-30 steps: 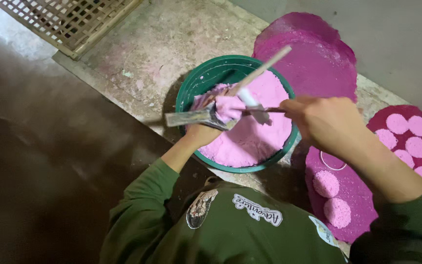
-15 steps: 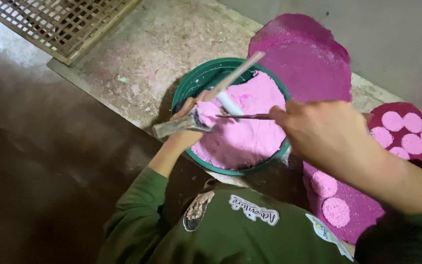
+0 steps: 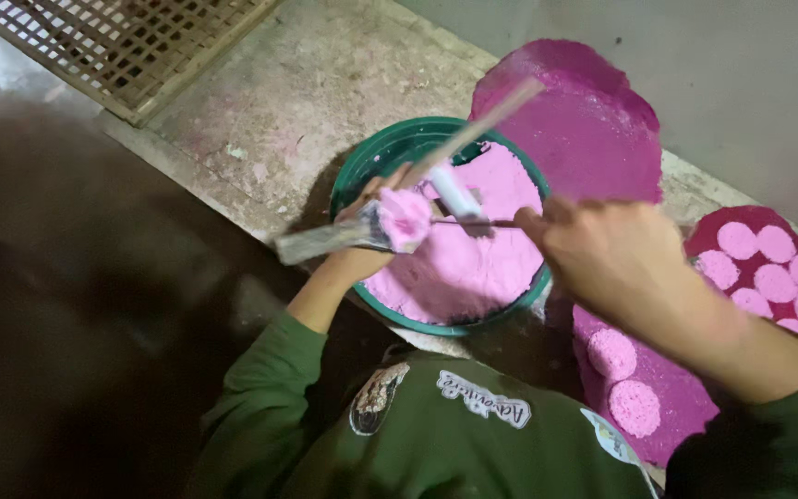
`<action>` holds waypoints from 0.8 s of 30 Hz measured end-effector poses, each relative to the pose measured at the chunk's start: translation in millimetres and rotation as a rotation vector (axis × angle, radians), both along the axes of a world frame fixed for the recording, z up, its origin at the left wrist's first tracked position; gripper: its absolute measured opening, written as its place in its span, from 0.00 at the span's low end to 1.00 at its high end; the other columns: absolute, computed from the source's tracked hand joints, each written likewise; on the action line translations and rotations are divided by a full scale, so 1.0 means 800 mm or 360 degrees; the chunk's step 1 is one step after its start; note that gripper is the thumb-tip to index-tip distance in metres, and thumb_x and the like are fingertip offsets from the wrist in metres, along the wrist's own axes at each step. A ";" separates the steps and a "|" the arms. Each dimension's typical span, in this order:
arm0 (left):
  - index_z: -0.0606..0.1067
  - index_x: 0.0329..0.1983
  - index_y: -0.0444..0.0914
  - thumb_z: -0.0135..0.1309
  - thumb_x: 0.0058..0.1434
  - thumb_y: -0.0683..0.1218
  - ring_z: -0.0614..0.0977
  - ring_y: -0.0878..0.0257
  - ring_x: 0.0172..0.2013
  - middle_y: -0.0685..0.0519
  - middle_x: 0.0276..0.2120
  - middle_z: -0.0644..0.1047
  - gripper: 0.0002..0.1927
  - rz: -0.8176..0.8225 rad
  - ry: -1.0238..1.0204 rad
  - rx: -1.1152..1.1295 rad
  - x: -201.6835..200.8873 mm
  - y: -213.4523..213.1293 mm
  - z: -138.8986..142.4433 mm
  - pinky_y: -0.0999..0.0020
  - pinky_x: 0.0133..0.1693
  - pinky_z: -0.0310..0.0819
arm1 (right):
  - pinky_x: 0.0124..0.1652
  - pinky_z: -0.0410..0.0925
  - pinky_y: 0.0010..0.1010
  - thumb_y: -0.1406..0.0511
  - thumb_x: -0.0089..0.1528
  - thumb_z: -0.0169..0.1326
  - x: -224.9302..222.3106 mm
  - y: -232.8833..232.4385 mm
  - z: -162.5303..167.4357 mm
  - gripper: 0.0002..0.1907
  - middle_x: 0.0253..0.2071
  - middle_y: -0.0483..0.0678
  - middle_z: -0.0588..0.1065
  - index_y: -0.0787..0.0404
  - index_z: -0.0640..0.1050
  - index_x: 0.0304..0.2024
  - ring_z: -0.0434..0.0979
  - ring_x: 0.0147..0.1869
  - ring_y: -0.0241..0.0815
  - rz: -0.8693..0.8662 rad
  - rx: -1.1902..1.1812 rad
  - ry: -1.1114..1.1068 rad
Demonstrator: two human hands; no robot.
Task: The person repeatedly scoops pink paste into a handheld metal mold, taps it to release a circular disc onto a glittery pink mat, and then scrapes the mold clean with a stick. The discs accumulate on the mat throughout the clip.
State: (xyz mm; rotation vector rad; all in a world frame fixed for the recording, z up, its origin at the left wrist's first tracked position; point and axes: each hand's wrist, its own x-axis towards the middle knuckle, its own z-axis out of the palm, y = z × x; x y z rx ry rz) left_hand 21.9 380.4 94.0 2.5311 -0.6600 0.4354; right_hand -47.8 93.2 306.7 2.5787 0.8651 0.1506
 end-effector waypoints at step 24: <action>0.58 0.76 0.56 0.50 0.67 0.53 0.81 0.46 0.44 0.51 0.54 0.75 0.34 0.0188 0.0228 -0.0138 -0.023 -0.016 0.051 0.51 0.42 0.77 | 0.24 0.74 0.40 0.66 0.60 0.50 0.019 0.059 0.006 0.17 0.34 0.50 0.80 0.56 0.77 0.52 0.83 0.29 0.49 0.0093 0.0014 0.0257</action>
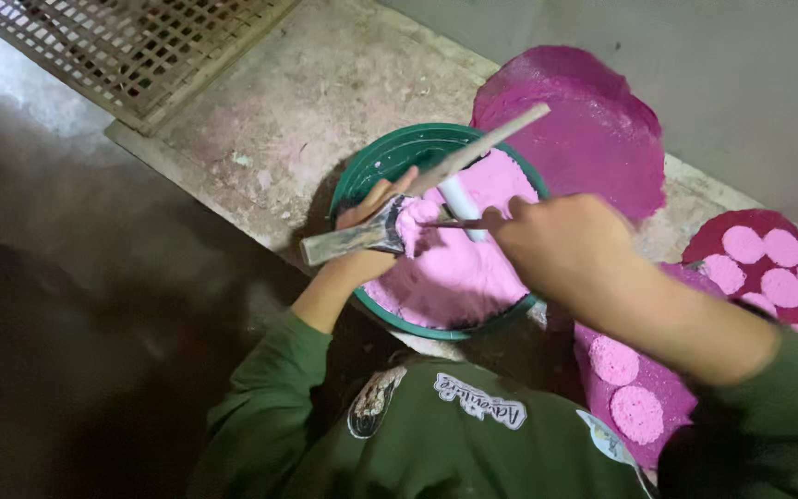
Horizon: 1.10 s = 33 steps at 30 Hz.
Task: The person repeatedly scoops pink paste into a handheld metal mold, taps it to release a circular disc onto a glittery pink mat, and then scrapes the mold clean with a stick. The discs accumulate on the mat throughout the clip.
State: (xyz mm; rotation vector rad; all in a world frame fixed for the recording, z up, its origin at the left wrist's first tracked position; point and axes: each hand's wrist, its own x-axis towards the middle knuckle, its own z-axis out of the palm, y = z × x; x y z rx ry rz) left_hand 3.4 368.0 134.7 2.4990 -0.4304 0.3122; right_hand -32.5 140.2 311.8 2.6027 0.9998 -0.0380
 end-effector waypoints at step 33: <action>0.62 0.70 0.31 0.58 0.61 0.49 0.72 0.37 0.59 0.36 0.69 0.57 0.36 0.0574 -0.0060 -0.0263 0.050 0.012 -0.057 0.46 0.54 0.75 | 0.28 0.68 0.30 0.71 0.68 0.50 0.035 0.010 -0.245 0.24 0.23 0.47 0.72 0.62 0.70 0.68 0.72 0.23 0.32 -0.0327 0.1925 0.0653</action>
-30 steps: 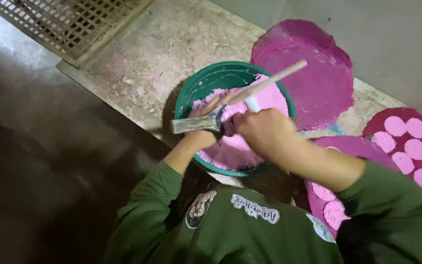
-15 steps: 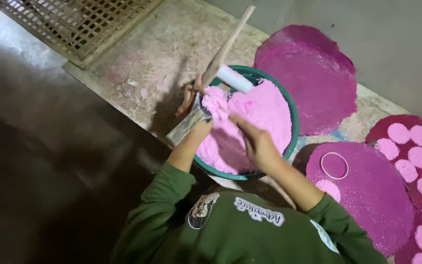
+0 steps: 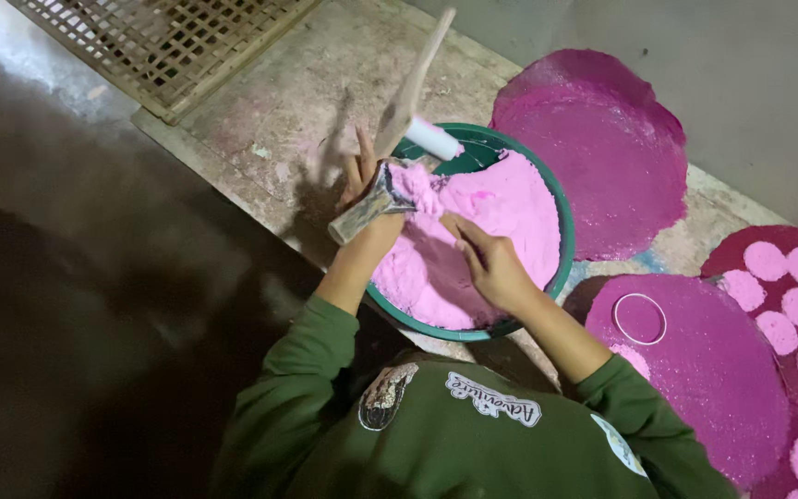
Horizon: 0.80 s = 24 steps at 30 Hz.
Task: The person repeatedly scoops pink paste into a handheld metal mold, taps it to release a circular disc onto a glittery pink mat, and then scrapes the mold clean with a stick. The discs accumulate on the mat throughout the clip.
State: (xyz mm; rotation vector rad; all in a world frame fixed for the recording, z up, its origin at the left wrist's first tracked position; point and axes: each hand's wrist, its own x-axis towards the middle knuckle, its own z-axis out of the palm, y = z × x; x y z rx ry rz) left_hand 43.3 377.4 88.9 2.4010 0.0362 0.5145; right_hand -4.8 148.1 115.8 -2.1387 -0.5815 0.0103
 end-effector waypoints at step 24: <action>0.74 0.55 0.36 0.60 0.61 0.45 0.82 0.60 0.42 0.52 0.46 0.80 0.19 -0.1605 0.0592 -0.1061 -0.107 -0.046 0.037 0.65 0.44 0.81 | 0.47 0.77 0.42 0.55 0.68 0.57 -0.039 -0.057 0.158 0.43 0.71 0.68 0.63 0.47 0.47 0.77 0.81 0.57 0.54 0.0290 0.1384 0.0087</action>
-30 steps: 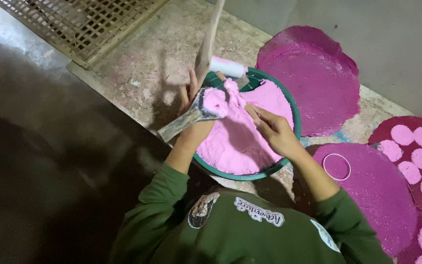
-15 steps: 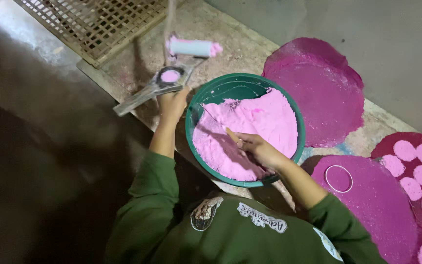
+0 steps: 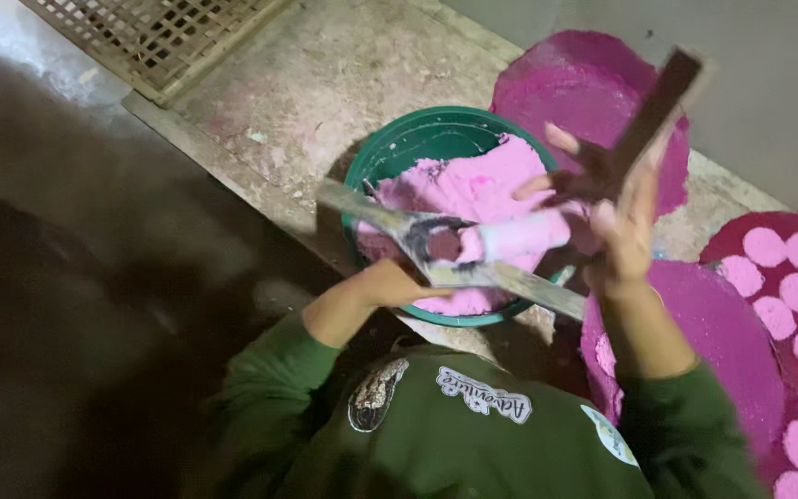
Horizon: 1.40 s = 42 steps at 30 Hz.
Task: The person repeatedly scoops pink paste into a handheld metal mold, taps it to release a circular disc onto a glittery pink mat, and then scrapes the mold clean with a stick. The discs accumulate on the mat throughout the clip.
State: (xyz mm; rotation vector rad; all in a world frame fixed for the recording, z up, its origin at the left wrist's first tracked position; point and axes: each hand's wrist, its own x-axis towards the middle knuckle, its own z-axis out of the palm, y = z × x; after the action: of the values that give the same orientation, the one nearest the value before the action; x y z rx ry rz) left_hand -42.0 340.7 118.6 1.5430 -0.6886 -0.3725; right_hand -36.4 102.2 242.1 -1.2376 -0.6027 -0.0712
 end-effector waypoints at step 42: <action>0.64 0.68 0.34 0.49 0.63 0.31 0.76 0.56 0.55 0.45 0.57 0.74 0.28 0.0536 0.1183 -0.0386 -0.088 -0.317 -0.219 0.63 0.55 0.71 | 0.70 0.58 0.36 0.65 0.54 0.65 -0.427 -0.346 -0.267 0.49 0.70 0.52 0.63 0.69 0.58 0.74 0.62 0.75 0.44 -0.1251 -0.0447 0.0873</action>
State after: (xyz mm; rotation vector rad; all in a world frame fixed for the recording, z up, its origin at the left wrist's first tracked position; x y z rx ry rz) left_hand -112.7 87.4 -57.0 1.1391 0.1059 -0.5404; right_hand -378.0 -174.5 28.7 -1.6249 0.3835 -0.2987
